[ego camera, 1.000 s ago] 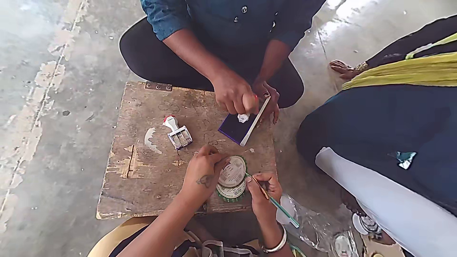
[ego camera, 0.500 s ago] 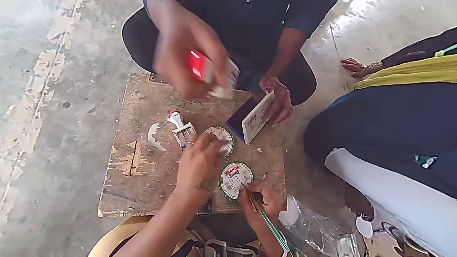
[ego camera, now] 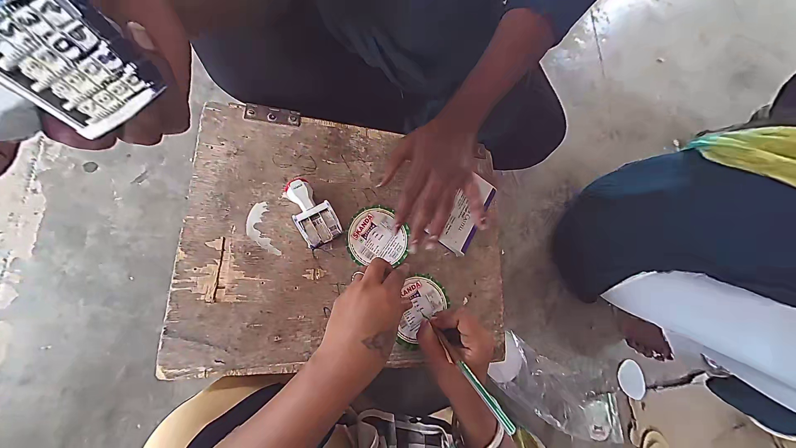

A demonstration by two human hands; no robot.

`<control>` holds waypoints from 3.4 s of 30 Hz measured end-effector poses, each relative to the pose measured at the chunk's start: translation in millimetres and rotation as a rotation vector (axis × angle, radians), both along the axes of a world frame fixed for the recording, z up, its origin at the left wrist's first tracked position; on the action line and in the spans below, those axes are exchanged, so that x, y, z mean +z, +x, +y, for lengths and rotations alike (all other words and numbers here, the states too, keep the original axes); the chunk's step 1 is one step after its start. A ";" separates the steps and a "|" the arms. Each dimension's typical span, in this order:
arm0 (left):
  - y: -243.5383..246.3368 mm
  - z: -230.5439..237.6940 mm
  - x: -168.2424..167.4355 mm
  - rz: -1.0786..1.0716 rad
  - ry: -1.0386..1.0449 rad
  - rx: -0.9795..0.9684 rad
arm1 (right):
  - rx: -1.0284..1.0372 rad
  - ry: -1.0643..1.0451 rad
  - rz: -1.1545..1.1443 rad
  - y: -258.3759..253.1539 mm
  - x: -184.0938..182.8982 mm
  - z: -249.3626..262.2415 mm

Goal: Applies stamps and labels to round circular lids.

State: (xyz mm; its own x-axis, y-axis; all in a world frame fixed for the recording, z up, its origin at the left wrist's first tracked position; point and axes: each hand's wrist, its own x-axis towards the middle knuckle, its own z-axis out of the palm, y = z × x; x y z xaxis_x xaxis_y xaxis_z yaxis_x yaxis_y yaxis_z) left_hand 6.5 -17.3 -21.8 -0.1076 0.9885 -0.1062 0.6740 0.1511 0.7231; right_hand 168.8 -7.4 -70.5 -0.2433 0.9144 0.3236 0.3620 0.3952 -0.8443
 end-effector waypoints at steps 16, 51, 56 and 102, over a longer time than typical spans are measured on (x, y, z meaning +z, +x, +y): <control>-1.8 1.8 2.8 -0.057 -0.030 0.010 | -0.024 -0.066 0.027 -5.7 6.3 1.8; -2.1 2.7 6.9 -0.055 -0.056 0.013 | -0.035 -0.033 0.011 -5.7 4.8 1.1; -2.2 2.4 5.0 -0.053 -0.045 0.014 | -0.036 -0.058 0.042 -6.7 5.0 1.8; 0.0 1.1 2.2 -0.025 0.006 0.025 | -0.103 -0.047 0.022 -9.4 4.3 4.1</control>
State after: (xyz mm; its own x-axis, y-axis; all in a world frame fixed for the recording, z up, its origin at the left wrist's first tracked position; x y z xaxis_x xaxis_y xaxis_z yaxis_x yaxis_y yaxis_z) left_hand 6.5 -16.2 -19.6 -0.1294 0.9862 -0.1035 0.6521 0.1633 0.7404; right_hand 159.4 -3.4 -66.2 -0.1407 0.9485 0.2837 0.3800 0.3163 -0.8692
